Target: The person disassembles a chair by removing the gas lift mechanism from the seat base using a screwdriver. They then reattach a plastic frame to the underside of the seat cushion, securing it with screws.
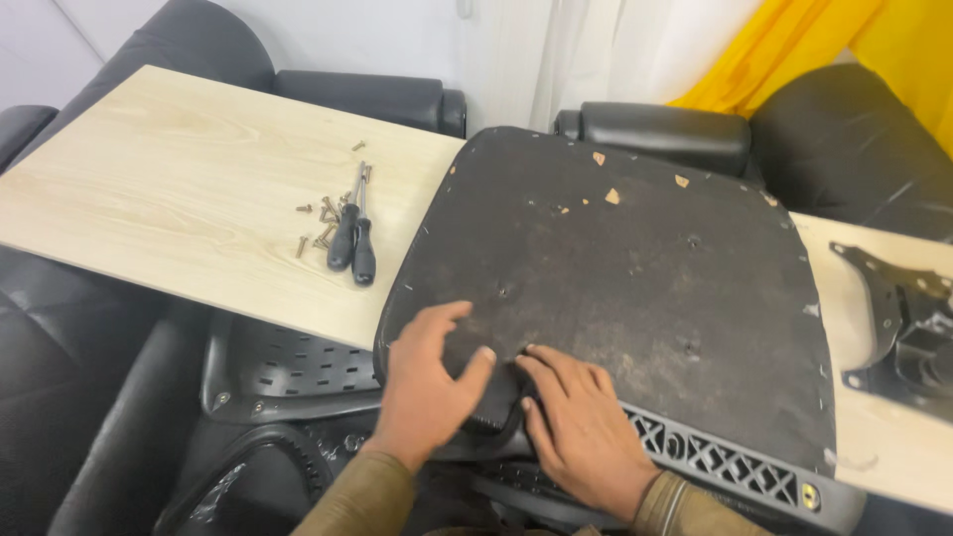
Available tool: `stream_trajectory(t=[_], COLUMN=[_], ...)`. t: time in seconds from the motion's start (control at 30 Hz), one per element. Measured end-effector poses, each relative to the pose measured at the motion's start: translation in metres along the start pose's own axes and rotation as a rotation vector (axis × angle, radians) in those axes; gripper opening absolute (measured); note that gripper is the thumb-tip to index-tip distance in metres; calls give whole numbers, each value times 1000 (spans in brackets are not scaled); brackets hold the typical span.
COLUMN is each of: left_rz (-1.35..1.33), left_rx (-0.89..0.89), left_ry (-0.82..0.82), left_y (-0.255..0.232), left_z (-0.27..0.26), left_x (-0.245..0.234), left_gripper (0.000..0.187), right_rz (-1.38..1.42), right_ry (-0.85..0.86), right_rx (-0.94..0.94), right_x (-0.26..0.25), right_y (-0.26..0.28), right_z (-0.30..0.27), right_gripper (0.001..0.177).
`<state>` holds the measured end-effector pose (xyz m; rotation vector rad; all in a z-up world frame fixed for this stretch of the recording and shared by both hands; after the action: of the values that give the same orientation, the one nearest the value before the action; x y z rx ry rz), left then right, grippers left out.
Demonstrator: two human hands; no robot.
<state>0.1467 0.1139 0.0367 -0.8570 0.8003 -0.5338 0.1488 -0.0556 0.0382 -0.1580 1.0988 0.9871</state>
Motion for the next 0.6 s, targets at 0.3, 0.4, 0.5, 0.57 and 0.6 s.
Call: stream_trajectory(t=[0.3, 0.4, 0.5, 0.57, 0.6], left_rz=[601, 617, 631, 648, 654], left_rx=[-197, -299, -395, -386, -347], left_ry=[-299, -200, -89, -54, -62], left_y=[137, 174, 197, 201, 198], left_z=[127, 138, 140, 141, 144], left_x=[-59, -48, -35, -29, -27], left_gripper=[48, 47, 43, 42, 43], right_rz=[0, -12, -10, -20, -26], right_ry=[228, 256, 252, 253, 255], right_rx=[-76, -35, -30, -18, -18], right_x=[67, 77, 79, 80, 80], right_y=[-5, -14, -17, -17, -17], right_z=[19, 23, 31, 36, 39], right_gripper=[59, 60, 58, 57, 57])
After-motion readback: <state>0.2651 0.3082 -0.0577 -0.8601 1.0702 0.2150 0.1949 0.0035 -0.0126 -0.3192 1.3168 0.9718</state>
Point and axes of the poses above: each hand's wrist, its own z-axis towards the middle knuckle, its own x-axis out of the palm, y = z × x, the point moved 9 cm from there along z, towards the middle knuckle, and after that the axes turned 13 degrees about -y, right-handed, at the moved point
